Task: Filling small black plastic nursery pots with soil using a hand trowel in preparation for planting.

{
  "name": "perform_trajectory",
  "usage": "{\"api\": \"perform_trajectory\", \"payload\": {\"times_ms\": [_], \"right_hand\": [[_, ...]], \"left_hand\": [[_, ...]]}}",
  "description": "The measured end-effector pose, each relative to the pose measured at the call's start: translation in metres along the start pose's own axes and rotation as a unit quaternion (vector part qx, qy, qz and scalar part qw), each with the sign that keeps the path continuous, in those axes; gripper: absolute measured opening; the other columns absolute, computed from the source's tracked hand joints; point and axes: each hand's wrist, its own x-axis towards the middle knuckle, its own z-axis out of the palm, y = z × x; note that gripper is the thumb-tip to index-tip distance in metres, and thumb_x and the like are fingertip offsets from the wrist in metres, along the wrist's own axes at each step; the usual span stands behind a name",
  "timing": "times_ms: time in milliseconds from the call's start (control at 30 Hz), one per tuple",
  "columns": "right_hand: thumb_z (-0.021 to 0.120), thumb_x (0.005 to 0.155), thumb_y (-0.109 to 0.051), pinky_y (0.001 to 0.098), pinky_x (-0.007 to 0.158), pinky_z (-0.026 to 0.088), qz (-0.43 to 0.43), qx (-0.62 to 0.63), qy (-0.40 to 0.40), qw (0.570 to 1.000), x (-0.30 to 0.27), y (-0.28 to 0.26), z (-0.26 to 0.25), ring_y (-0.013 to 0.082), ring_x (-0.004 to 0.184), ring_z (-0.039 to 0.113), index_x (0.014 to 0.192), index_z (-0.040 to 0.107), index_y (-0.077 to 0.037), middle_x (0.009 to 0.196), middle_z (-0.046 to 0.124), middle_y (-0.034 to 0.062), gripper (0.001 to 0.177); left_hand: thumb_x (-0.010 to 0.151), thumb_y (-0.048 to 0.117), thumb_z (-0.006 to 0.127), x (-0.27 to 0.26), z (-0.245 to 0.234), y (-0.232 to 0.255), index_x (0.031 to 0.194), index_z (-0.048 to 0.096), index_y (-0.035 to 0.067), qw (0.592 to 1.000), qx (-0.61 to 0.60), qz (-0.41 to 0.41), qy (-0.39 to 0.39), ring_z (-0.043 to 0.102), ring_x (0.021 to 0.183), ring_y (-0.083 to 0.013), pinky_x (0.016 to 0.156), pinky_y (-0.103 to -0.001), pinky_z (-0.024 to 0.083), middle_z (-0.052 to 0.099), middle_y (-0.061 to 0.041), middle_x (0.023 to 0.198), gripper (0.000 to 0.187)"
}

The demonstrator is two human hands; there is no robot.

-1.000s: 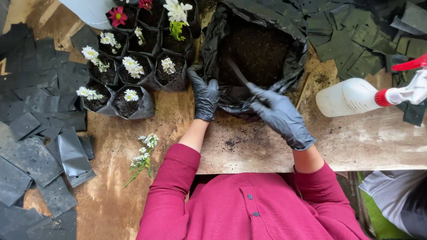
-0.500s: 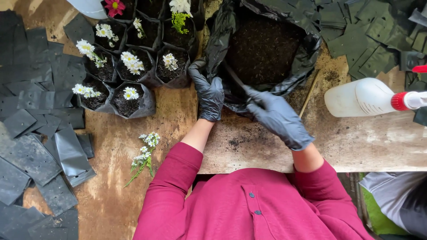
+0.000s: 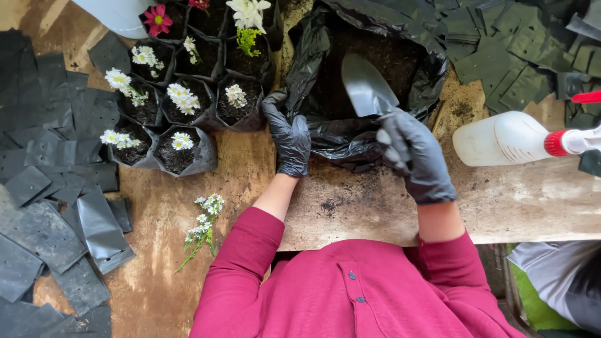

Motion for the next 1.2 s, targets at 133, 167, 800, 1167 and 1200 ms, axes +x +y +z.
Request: {"api": "perform_trajectory", "payload": {"times_ms": [133,167,800,1167,1200], "right_hand": [[0.051,0.107,-0.045,0.0155,0.024,0.023,0.108,0.297,-0.120,0.941,-0.006,-0.001,-0.025,0.0071,0.035,0.040,0.101,0.053,-0.008,0.058,0.040,-0.0001,0.037],[0.049,0.108,-0.050,0.0165,0.024,0.018,0.145,0.340,-0.148,0.917,-0.005,0.001,-0.031,0.0073,0.037,0.039,0.084,0.047,-0.010,0.056,0.036,-0.0010,0.046],[0.053,0.104,-0.048,0.0129,0.046,0.034,-0.027,0.335,0.043,0.941,0.030,0.019,-0.089,0.0038,0.053,0.039,0.085,0.048,-0.015,0.071,0.038,-0.0044,0.038],[0.052,0.105,-0.046,0.0199,0.049,0.036,-0.030,0.406,0.006,0.913,0.018,0.028,-0.080,0.0106,0.058,0.042,0.088,0.049,-0.014,0.075,0.043,-0.0007,0.036],[0.052,0.105,-0.046,0.0199,0.049,0.036,-0.030,0.406,0.006,0.913,0.010,0.018,-0.073,0.0106,0.058,0.042,0.088,0.049,-0.014,0.075,0.043,-0.0007,0.036]], "left_hand": [[0.086,0.006,0.063,-0.001,0.001,0.001,0.143,0.041,0.010,0.999,0.039,0.020,-0.003,0.056,0.125,-0.0296,0.113,-0.043,0.044,0.054,-0.015,0.131,0.061],[0.086,0.005,0.063,-0.001,0.000,0.006,0.142,0.042,0.010,0.999,0.029,0.022,-0.007,0.057,0.122,-0.0298,0.112,-0.044,0.045,0.054,-0.016,0.129,0.060],[0.092,0.016,0.074,0.001,-0.008,0.077,0.143,0.049,0.011,0.980,-0.048,0.019,-0.193,0.062,0.122,-0.0481,0.100,-0.054,0.056,0.062,-0.022,0.134,0.057],[0.092,0.010,0.074,-0.008,-0.003,0.062,0.145,0.051,0.013,0.972,-0.082,0.048,-0.215,0.054,0.134,-0.0443,0.111,-0.050,0.048,0.055,-0.018,0.147,0.057],[0.092,0.010,0.074,-0.008,-0.002,0.060,0.145,0.051,0.013,0.972,-0.082,0.048,-0.215,0.054,0.134,-0.0443,0.111,-0.050,0.048,0.055,-0.018,0.147,0.057]]}}
